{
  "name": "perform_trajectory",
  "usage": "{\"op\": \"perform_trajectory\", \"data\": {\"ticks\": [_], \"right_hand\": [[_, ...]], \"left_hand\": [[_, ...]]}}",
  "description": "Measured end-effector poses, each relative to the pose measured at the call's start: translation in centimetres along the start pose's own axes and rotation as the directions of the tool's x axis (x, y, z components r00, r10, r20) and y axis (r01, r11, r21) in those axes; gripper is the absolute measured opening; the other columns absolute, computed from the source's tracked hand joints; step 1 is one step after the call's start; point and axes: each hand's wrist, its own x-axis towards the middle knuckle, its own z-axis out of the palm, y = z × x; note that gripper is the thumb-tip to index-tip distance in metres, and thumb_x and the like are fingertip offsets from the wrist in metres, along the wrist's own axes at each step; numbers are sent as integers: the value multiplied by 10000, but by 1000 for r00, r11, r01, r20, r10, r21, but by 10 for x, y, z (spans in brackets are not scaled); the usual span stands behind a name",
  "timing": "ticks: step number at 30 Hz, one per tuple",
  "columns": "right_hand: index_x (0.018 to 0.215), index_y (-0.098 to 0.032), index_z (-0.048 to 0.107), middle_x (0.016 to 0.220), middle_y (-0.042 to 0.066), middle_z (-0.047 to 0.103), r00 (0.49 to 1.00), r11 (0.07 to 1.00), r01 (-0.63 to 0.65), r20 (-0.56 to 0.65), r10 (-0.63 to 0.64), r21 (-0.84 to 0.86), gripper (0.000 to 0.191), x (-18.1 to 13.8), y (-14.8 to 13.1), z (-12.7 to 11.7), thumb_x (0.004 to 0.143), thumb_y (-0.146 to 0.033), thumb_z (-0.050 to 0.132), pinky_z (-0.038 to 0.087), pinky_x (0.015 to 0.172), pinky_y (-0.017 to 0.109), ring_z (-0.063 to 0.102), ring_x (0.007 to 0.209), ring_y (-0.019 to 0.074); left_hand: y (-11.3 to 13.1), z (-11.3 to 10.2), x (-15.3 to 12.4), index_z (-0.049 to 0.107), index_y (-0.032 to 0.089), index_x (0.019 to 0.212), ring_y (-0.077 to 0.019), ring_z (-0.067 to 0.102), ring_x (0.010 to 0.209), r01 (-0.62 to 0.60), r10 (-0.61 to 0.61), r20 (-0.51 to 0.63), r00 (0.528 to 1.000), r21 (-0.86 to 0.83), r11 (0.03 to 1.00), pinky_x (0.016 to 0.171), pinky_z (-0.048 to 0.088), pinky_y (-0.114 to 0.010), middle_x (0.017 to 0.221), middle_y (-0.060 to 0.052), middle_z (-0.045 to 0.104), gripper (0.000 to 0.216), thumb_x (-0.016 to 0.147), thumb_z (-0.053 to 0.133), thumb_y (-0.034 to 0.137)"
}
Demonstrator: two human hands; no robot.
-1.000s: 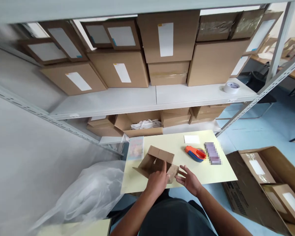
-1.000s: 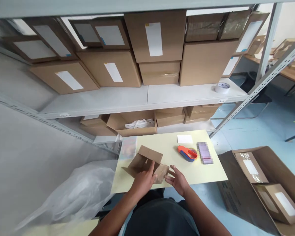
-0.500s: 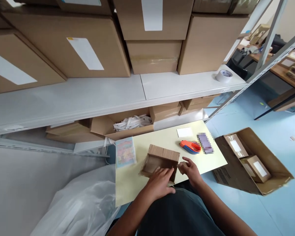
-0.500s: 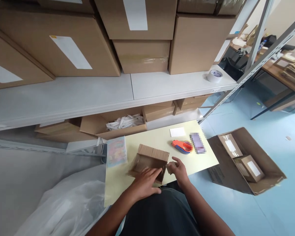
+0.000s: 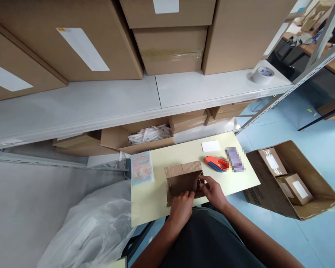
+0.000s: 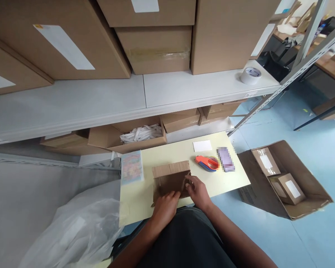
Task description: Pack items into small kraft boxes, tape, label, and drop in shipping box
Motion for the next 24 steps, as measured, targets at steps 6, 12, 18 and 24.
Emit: {"op": "perform_trajectory", "data": {"ticks": [6, 12, 18, 24], "right_hand": [[1242, -239, 650, 1254, 108, 676, 993, 999, 6, -115, -10, -33, 372, -2, 35, -23, 900, -274, 509, 587, 776, 374, 683, 848, 189], [1396, -287, 583, 1470, 97, 560, 996, 996, 91, 21, -91, 22, 617, -2, 40, -12, 784, -221, 621, 549, 948, 470, 632, 1161, 274], [1412, -291, 578, 1430, 80, 606, 998, 997, 18, -55, -13, 75, 659, 3, 32, 12, 762, -227, 672, 511, 1031, 501, 618, 1193, 287], [1459, -285, 511, 1374, 83, 643, 998, 989, -65, -18, 67, 131, 688, -2, 39, 20, 786, -244, 647, 572, 927, 464, 665, 1083, 253]], "left_hand": [[-18, 6, -7, 628, 243, 1278, -227, 673, 1097, -88, 63, -181, 982, -131, 987, 945, 542, -357, 1165, -73, 713, 369, 957, 479, 139], [-86, 11, 2, 423, 256, 1514, -407, 303, 1498, 42, -172, -471, 865, -272, 961, 1195, 293, -585, 1624, -170, 342, 890, 742, 811, 471], [-117, 31, 20, 95, 266, 1624, -357, 286, 1521, -73, -300, -382, 874, -714, 696, 1169, 352, -514, 1658, -187, 261, 1094, 786, 733, 563], [-103, 51, 10, 298, 226, 1545, -290, 524, 1354, -164, -374, -456, 808, -783, 600, 1102, 440, -449, 1409, -151, 562, 869, 841, 678, 564]]}}
